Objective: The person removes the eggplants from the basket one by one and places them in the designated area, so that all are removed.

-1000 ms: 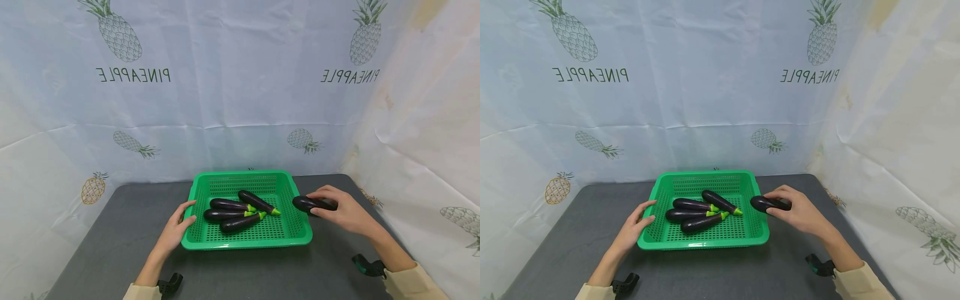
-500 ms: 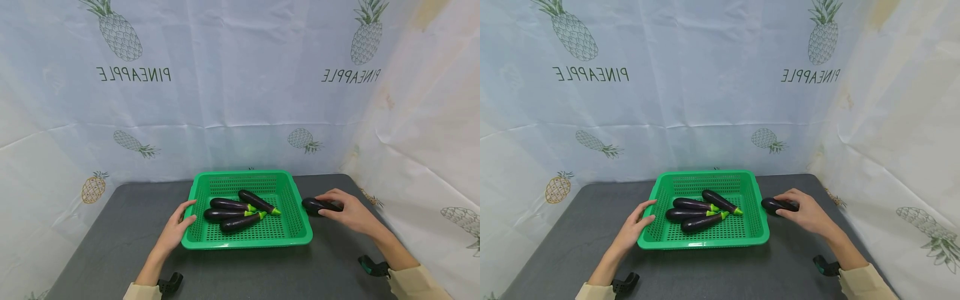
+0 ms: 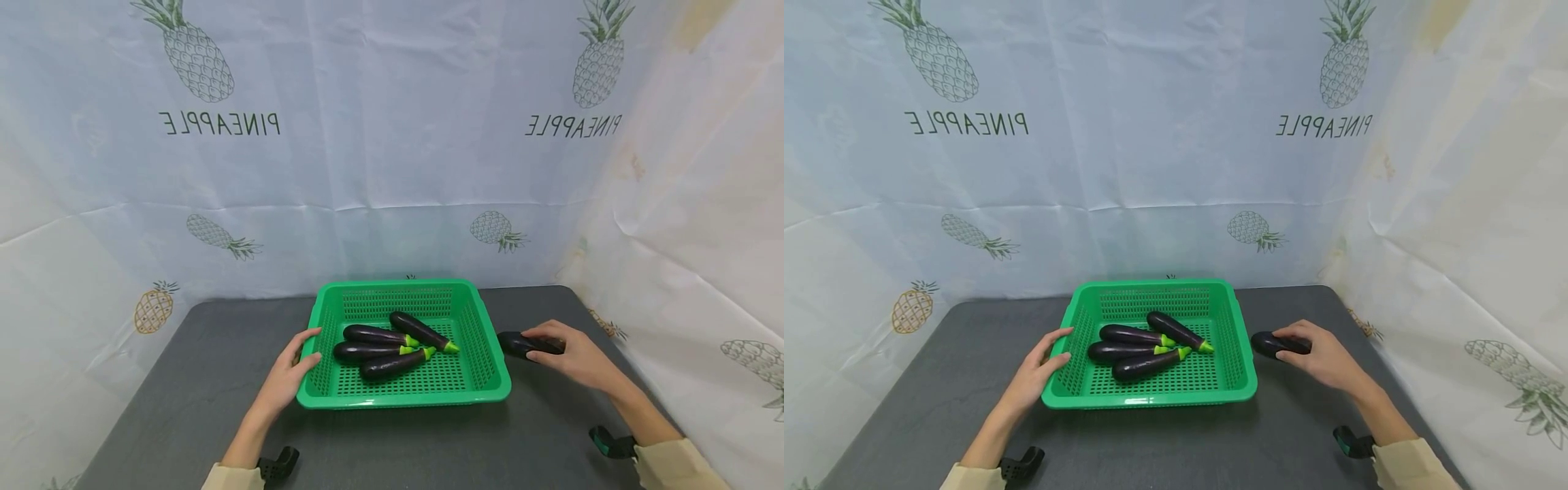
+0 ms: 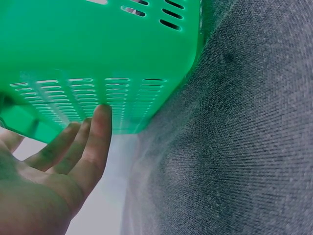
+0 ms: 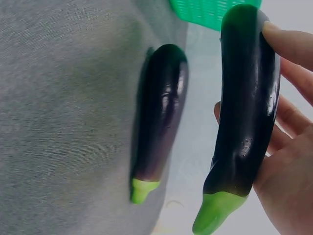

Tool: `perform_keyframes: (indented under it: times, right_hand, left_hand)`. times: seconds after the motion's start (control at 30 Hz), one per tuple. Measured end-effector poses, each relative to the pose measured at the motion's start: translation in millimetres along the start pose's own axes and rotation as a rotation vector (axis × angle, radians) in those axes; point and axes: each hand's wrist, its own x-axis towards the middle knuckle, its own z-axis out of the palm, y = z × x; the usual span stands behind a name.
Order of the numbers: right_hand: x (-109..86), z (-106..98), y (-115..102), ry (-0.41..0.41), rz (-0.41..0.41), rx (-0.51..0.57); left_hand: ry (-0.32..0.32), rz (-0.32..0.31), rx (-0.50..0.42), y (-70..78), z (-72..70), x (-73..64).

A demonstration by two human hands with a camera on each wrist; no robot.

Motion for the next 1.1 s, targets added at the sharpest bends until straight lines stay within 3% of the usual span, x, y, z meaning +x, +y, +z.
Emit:
perform_keyframes:
  times: [0.6, 1.1]
  right_hand:
    - [-2.9, 22.9, 34.2, -0.001, 0.061, -0.056]
    - [0.1, 36.8, 41.0, -0.001, -0.017, -0.103]
  left_hand:
    - [0.01, -0.008, 0.005, -1.2, 0.8, -0.5]
    - [0.007, 0.013, -0.005, -1.4, 1.8, -0.5]
